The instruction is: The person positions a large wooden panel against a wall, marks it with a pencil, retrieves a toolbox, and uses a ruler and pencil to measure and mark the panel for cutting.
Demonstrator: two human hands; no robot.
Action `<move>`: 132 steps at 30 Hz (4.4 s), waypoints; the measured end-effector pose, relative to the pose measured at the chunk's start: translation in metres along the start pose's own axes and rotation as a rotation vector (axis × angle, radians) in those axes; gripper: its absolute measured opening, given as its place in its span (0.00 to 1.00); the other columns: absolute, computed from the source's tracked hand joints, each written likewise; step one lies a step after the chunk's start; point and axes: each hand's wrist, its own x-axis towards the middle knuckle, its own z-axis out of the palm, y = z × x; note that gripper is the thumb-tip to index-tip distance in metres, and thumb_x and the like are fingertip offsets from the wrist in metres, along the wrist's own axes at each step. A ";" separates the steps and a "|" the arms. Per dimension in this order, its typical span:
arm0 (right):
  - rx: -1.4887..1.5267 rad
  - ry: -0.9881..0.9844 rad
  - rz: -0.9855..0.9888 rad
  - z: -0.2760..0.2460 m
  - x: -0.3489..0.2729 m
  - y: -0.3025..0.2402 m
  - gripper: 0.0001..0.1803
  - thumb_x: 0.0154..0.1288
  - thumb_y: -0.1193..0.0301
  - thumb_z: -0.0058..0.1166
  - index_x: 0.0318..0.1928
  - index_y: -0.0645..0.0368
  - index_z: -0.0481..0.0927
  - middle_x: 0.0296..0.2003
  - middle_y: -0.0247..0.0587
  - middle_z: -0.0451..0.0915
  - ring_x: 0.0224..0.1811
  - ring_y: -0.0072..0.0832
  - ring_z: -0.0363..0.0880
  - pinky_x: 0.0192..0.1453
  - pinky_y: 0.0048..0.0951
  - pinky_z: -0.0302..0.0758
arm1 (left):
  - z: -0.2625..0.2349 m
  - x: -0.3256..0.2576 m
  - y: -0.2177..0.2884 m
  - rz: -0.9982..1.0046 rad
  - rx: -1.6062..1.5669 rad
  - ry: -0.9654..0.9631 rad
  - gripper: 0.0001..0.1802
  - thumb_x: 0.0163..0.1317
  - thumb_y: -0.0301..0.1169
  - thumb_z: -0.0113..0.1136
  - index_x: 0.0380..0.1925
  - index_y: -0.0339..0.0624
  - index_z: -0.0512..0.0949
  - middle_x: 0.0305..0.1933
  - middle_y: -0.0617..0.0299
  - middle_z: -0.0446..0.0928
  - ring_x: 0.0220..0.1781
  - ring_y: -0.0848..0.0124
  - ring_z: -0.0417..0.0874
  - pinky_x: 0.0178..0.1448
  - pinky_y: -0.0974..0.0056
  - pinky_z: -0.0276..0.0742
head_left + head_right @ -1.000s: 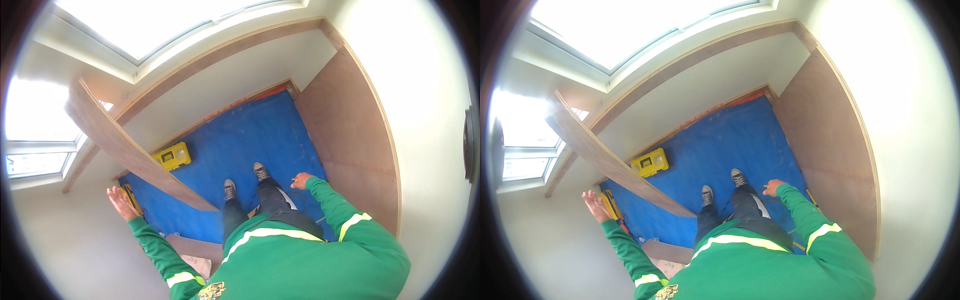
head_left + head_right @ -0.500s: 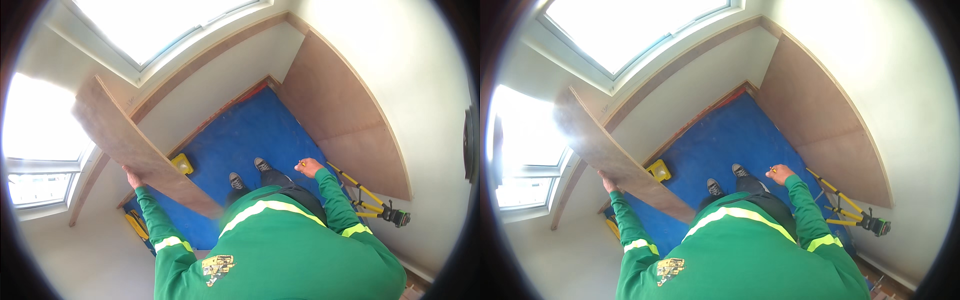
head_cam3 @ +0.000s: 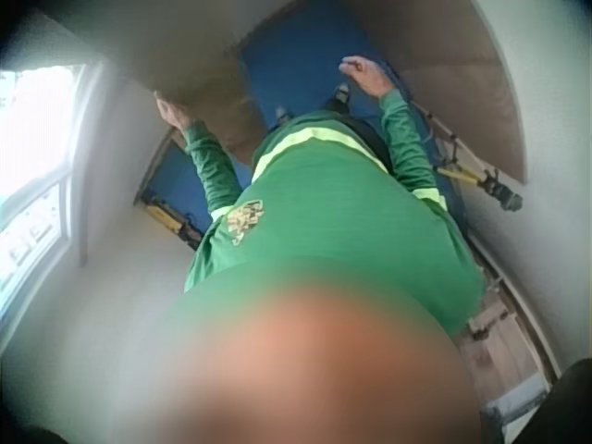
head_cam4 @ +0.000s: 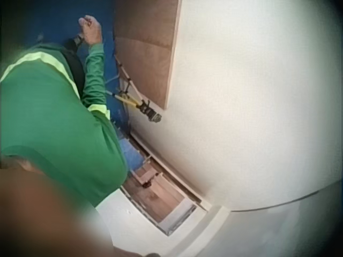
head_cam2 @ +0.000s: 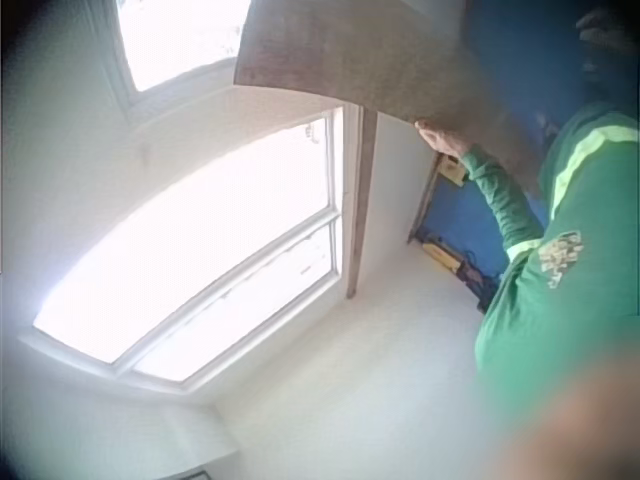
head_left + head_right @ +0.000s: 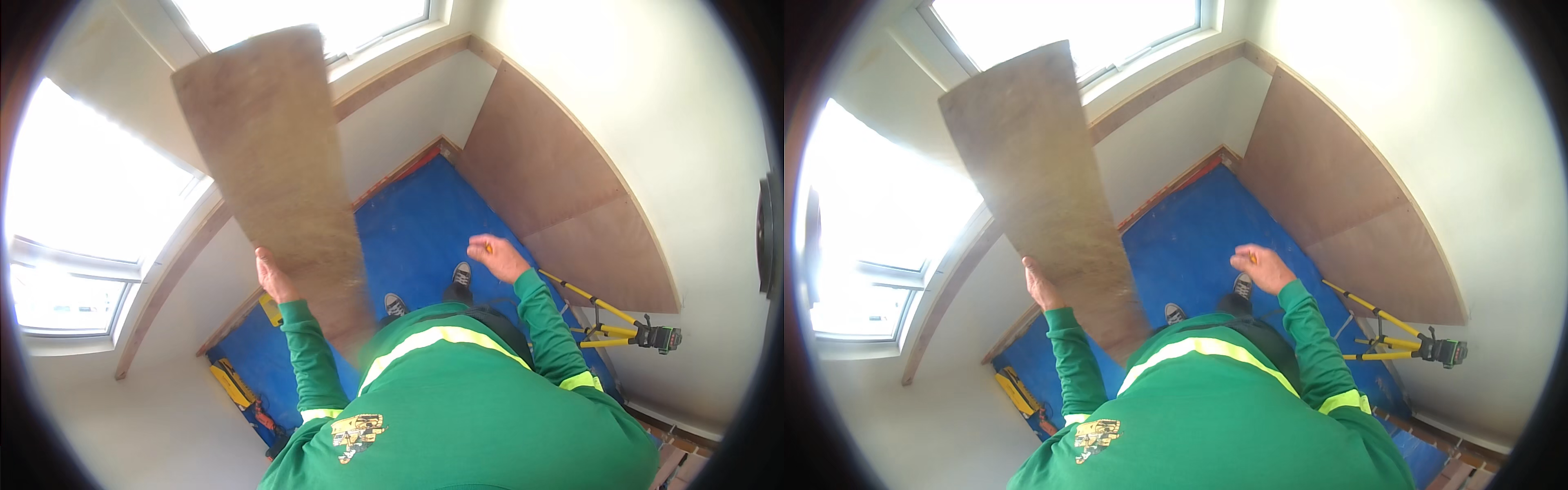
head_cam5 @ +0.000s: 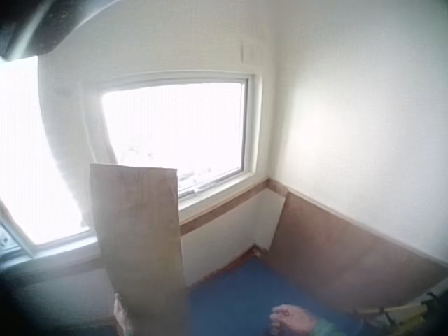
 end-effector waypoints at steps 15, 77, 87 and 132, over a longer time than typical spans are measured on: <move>0.163 0.664 -0.663 -0.161 -0.054 -0.236 0.20 0.71 0.58 0.77 0.42 0.65 0.90 0.23 0.21 0.72 0.26 0.10 0.65 0.30 0.21 0.61 | 0.272 -0.148 0.164 0.209 -0.182 -0.825 0.43 0.81 0.64 0.56 0.66 0.29 0.82 0.62 0.58 0.82 0.67 0.67 0.78 0.76 0.60 0.68; -0.295 0.762 -0.441 -0.354 0.220 -0.322 0.24 0.76 0.54 0.71 0.42 0.68 0.83 0.33 0.50 0.87 0.34 0.33 0.87 0.42 0.40 0.83 | 0.635 -0.068 0.120 0.444 -0.325 -1.047 0.32 0.90 0.58 0.41 0.60 0.38 0.77 0.51 0.63 0.75 0.56 0.71 0.73 0.66 0.62 0.71; -0.438 0.895 -0.394 -0.398 0.208 -0.297 0.28 0.75 0.53 0.69 0.45 0.73 0.85 0.36 0.57 0.89 0.40 0.44 0.90 0.45 0.44 0.85 | 0.689 -0.074 0.112 0.393 -0.229 -1.318 0.37 0.86 0.63 0.45 0.67 0.39 0.78 0.62 0.59 0.80 0.69 0.66 0.75 0.79 0.58 0.66; -0.247 1.016 -0.102 -0.478 0.181 -0.216 0.35 0.70 0.41 0.71 0.56 0.62 0.90 0.46 0.37 0.88 0.50 0.30 0.84 0.60 0.38 0.79 | 0.779 -0.150 0.114 0.244 -0.180 -1.725 0.43 0.84 0.61 0.53 0.78 0.32 0.71 0.74 0.50 0.78 0.77 0.62 0.74 0.82 0.56 0.66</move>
